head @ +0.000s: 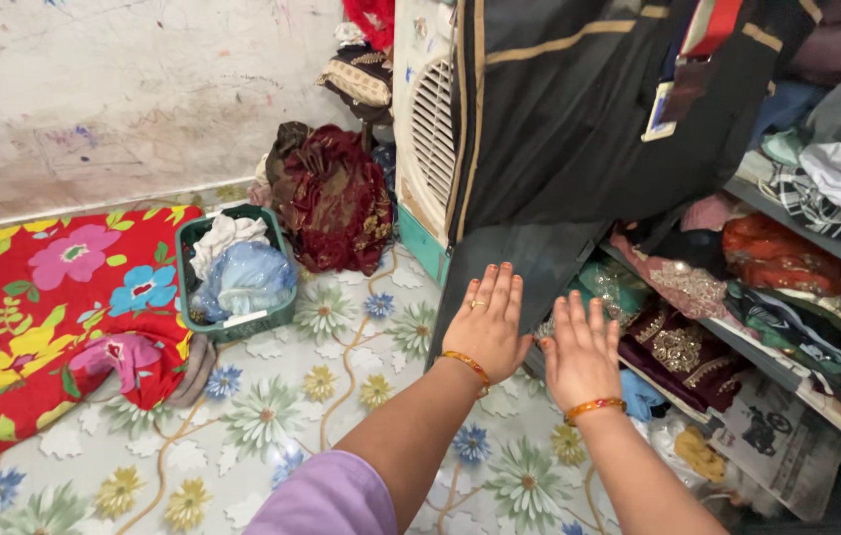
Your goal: The person folds several pieces of clothing on a floral mat and places them into a metal wardrobe. The person handles a maroon embroidered garment, a floral-patterned cloth, and a green-and-white folded item, placing each into the wardrobe.
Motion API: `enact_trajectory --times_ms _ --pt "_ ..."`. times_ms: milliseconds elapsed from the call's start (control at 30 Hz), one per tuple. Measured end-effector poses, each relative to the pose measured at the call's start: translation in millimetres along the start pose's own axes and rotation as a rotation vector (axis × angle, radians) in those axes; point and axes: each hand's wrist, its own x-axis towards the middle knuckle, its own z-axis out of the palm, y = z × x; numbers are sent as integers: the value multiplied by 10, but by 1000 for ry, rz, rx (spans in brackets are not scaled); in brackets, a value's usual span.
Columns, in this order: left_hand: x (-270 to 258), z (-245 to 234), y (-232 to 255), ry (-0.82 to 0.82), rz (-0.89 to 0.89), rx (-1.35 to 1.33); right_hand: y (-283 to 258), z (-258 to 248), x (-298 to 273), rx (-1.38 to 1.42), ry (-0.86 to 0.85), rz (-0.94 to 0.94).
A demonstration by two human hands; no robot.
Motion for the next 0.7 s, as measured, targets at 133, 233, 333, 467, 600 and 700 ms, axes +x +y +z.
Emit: enact_trajectory --times_ms 133,233,333,467,600,700 --pt "46 -6 -71 17 9 -5 -71 38 44 -12 -30 18" --pt "46 -2 -143 26 42 -19 -110 48 85 -45 -10 40" --pt "-8 -19 -228 18 92 -47 -197 47 42 -74 -23 85" --pt "-66 -83 -385 2 130 -55 -412 99 45 -103 -49 133" --pt "-166 -105 -538 -34 111 -77 -607 168 18 -107 -40 141" --pt "-233 -142 -689 -80 95 -70 -745 224 10 -86 -59 173"
